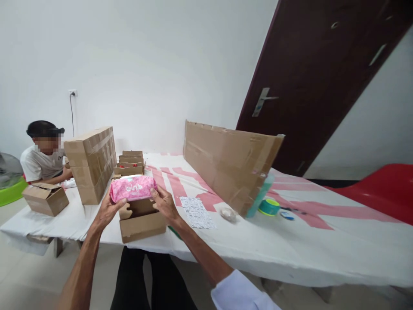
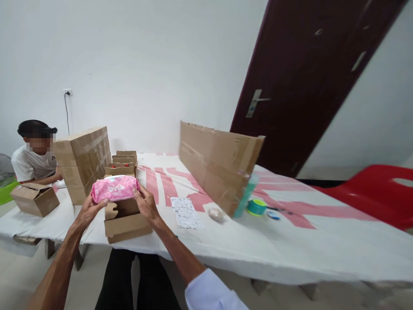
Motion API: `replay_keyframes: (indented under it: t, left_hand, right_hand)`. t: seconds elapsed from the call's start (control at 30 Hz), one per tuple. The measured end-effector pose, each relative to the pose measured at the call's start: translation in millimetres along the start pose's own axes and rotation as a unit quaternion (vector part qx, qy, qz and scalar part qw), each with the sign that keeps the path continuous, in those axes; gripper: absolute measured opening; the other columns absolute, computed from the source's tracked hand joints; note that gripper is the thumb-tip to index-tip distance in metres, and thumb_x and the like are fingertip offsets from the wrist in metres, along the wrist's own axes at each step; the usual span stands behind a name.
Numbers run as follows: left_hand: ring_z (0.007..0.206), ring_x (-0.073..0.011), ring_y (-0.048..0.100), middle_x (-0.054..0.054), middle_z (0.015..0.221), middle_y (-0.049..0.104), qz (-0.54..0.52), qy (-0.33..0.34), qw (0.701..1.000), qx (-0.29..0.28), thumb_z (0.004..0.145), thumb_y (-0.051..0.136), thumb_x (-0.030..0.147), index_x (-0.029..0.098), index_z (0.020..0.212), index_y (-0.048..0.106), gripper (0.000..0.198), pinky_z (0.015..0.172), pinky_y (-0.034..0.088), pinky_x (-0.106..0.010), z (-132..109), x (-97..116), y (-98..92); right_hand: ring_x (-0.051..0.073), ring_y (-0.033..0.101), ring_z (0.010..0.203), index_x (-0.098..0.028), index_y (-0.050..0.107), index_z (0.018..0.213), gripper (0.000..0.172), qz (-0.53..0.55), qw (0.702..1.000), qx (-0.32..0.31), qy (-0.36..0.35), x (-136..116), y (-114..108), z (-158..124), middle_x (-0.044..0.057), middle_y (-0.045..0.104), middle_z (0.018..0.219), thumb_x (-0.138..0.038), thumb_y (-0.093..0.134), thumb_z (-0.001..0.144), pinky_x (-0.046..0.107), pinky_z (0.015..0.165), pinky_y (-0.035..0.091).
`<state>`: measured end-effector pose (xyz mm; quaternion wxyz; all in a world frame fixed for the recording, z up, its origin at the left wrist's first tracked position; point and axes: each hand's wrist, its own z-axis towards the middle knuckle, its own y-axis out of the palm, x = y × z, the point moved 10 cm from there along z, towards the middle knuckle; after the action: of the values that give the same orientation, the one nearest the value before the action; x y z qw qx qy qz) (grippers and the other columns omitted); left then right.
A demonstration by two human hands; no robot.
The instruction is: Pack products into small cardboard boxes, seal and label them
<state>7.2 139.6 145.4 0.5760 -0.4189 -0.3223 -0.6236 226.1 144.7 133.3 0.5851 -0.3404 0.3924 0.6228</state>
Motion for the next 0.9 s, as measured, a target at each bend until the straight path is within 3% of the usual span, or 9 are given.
replay_keyframes:
  t: [0.2,0.4,0.67,0.8,0.9]
  left_hand:
    - [0.154,-0.0381,0.043,-0.015,0.164,0.051,0.015,0.051,0.998,0.018,0.079,0.087,0.056,0.023,0.163,0.043,0.101,0.130,0.034,-0.049,0,46,3.2]
    - [0.155,-0.0365,0.042,-0.014,0.166,0.048,0.020,0.071,0.997,0.005,0.080,0.086,0.057,0.024,0.168,0.033,0.107,0.130,0.032,-0.052,-2,66,7.6]
    - [0.156,-0.0359,0.041,-0.012,0.166,0.047,0.027,0.094,0.995,0.012,0.081,0.087,0.053,0.026,0.167,0.034,0.104,0.130,0.034,-0.049,-8,94,9.6]
    - [0.155,-0.0374,0.042,-0.013,0.164,0.051,0.029,0.091,0.995,0.014,0.080,0.087,0.053,0.023,0.165,0.040,0.101,0.131,0.033,-0.049,-7,98,8.6]
    - [0.154,-0.0357,0.043,-0.012,0.160,0.056,0.045,0.054,0.997,0.029,0.079,0.088,0.051,0.025,0.161,0.046,0.096,0.132,0.031,-0.050,-2,84,4.7]
  right_hand:
    - [0.024,0.067,0.085,-0.022,0.078,0.115,0.057,-0.027,0.998,0.028,-0.042,-43,-10,-4,0.004,0.070,0.079,-0.072,0.065,0.090,0.033,0.071,0.059]
    - [0.023,0.067,0.081,-0.023,0.074,0.126,0.057,-0.040,0.998,0.026,-0.049,-59,-10,-8,0.003,0.070,0.078,-0.068,0.063,0.093,0.033,0.067,0.059]
    - [0.022,0.067,0.079,-0.027,0.071,0.133,0.054,-0.040,0.996,0.022,-0.080,-80,-10,-13,0.002,0.071,0.081,-0.065,0.061,0.096,0.033,0.068,0.060]
    - [0.023,0.070,0.088,-0.027,0.070,0.135,0.053,-0.046,0.994,0.022,-0.100,-85,-11,-9,0.003,0.073,0.087,-0.064,0.059,0.098,0.035,0.076,0.062]
    - [0.026,0.070,0.101,-0.027,0.071,0.136,0.053,-0.057,0.990,0.017,-0.125,-85,-6,-4,0.005,0.075,0.098,-0.063,0.059,0.099,0.038,0.087,0.062]
